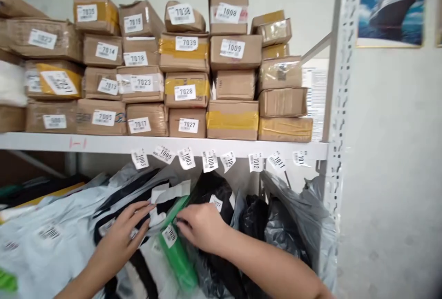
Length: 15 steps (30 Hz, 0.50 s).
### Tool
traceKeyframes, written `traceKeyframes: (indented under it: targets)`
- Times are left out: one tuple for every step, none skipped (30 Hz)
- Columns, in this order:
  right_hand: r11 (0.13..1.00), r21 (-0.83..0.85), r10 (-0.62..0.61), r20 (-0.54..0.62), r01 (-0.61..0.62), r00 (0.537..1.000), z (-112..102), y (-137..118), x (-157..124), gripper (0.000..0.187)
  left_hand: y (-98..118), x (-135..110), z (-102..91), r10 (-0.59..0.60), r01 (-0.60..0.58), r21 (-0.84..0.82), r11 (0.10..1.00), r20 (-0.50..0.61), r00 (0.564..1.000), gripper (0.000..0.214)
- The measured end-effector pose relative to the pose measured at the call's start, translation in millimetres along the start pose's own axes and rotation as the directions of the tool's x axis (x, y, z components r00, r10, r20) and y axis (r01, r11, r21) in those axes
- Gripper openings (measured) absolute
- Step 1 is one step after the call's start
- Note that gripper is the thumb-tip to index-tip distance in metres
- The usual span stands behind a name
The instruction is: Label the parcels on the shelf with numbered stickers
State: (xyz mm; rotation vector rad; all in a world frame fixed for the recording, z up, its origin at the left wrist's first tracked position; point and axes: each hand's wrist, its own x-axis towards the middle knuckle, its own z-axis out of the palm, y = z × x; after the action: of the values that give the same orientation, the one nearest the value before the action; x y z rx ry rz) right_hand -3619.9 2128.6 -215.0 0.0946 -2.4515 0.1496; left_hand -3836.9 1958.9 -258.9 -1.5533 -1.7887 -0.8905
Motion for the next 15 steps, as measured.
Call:
traceKeyframes:
  targets:
    - [0.997,-0.039,-0.074,-0.063,0.071,0.995,-22,-5,-7,0.017,12,17,-13.3,0.083,-0.082,0.02,0.996,-0.027,0.996,0.039]
    - [0.988,-0.077,-0.143,-0.158,0.132,0.977,-45,-9,-12,0.019,25,37,-27.0,0.166,-0.164,0.045,0.985,-0.054,0.985,0.039]
    - [0.978,-0.123,-0.2,-0.277,0.171,0.94,-71,-9,-14,0.018,41,60,-40.8,0.246,-0.24,0.072,0.968,-0.08,0.966,0.038]
    - [0.967,-0.171,-0.242,-0.405,0.187,0.882,-97,-6,-12,0.016,58,85,-54.4,0.323,-0.313,0.097,0.945,-0.114,0.94,0.038]
    - [0.956,-0.229,-0.278,-0.523,0.181,0.806,-125,-1,-7,0.014,76,112,-67.2,0.382,-0.366,0.119,0.923,-0.166,0.909,0.038]
    - [0.945,-0.293,-0.303,-0.618,0.144,0.725,-153,7,1,0.011,93,139,-79.1,0.439,-0.417,0.142,0.898,-0.207,0.874,0.037]
    - [0.931,-0.352,-0.327,-0.685,0.097,0.651,-180,16,12,0.01,110,167,-89.8,0.476,-0.446,0.17,0.879,-0.233,0.848,0.038]
    - [0.915,-0.401,-0.35,-0.728,0.048,0.589,-206,27,25,0.011,125,196,-99.4,0.512,-0.478,0.19,0.858,-0.239,0.825,0.038]
    - [0.898,-0.439,-0.368,-0.751,0.002,0.548,-231,37,40,0.011,140,224,-107.7,0.537,-0.497,0.206,0.843,-0.256,0.804,0.04]
    - [0.888,-0.459,-0.375,-0.764,-0.032,0.525,-254,48,55,0.012,154,251,-115.0,0.54,-0.495,0.221,0.84,-0.25,0.804,0.042]
    - [0.882,-0.468,-0.374,-0.767,-0.055,0.521,-274,57,71,0.013,166,277,-121.3,0.532,-0.481,0.237,0.844,-0.264,0.804,0.043]
    - [0.879,-0.472,-0.368,-0.765,-0.072,0.529,-292,65,87,0.015,178,300,-126.8,0.511,-0.453,0.249,0.856,-0.275,0.814,0.045]
    - [0.876,-0.475,-0.362,-0.759,-0.079,0.542,-308,71,102,0.018,190,321,-131.5,0.48,-0.416,0.254,0.873,-0.304,0.823,0.047]
    - [0.871,-0.485,-0.365,-0.748,-0.081,0.555,-320,76,116,0.021,201,340,-135.6,0.426,-0.36,0.243,0.901,-0.34,0.838,0.051]
    - [0.861,-0.502,-0.376,-0.735,-0.08,0.564,-331,79,129,0.024,212,355,-139.0,0.338,-0.281,0.202,0.938,-0.365,0.867,0.054]
